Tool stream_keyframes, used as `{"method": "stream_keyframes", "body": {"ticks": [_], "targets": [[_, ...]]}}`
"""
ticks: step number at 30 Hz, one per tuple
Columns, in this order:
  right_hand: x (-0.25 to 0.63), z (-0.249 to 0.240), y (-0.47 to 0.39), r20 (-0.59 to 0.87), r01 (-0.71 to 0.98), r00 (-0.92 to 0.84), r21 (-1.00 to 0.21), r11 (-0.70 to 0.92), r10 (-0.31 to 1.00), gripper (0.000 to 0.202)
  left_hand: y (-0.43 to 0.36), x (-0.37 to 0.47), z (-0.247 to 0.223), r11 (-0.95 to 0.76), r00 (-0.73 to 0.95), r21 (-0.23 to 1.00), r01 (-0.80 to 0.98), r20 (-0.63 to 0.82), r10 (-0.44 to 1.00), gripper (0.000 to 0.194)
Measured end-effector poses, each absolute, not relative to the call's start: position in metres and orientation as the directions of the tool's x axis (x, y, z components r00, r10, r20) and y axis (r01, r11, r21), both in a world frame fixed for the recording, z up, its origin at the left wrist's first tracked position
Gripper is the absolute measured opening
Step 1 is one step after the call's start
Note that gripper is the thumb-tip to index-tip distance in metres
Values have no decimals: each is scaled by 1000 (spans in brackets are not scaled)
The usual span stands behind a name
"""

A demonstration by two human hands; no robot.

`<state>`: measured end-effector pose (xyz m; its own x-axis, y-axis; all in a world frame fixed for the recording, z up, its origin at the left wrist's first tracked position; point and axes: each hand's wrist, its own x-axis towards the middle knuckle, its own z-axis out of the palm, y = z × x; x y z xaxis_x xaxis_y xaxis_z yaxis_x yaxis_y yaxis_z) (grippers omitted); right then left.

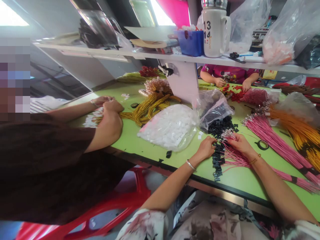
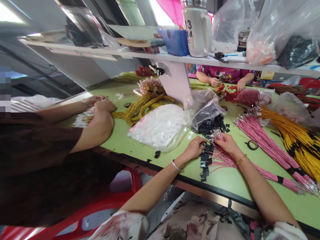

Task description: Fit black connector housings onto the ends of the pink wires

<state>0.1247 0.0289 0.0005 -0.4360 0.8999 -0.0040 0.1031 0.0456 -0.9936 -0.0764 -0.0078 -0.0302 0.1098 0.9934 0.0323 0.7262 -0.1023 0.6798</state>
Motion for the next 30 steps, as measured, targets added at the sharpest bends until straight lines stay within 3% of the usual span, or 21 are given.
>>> {"method": "stream_keyframes", "body": {"ticks": [4,7,10,12,23,30], "targets": [[124,1,27,-32,121,-409,-992,20,912,29,-5,-78,-32,-13,6,822,570,12,1000,29],[125,0,28,-25,120,-414,-992,28,910,30,-1,-79,-28,104,-74,971,215,-90,993,27],[126,-3,29,-8,89,-411,-996,32,911,30,0,-73,-17,206,-12,971,-123,-209,978,26],[128,-4,30,0,84,-388,-996,35,922,31,-1,-67,-9,288,75,928,-236,-278,958,26],[130,-6,32,60,192,-404,-970,149,913,22,-1,-58,-4,430,173,802,-415,-395,902,22],[129,-9,34,51,201,-431,-968,151,901,18,-1,-48,-9,286,43,896,-340,-288,957,26]]}}
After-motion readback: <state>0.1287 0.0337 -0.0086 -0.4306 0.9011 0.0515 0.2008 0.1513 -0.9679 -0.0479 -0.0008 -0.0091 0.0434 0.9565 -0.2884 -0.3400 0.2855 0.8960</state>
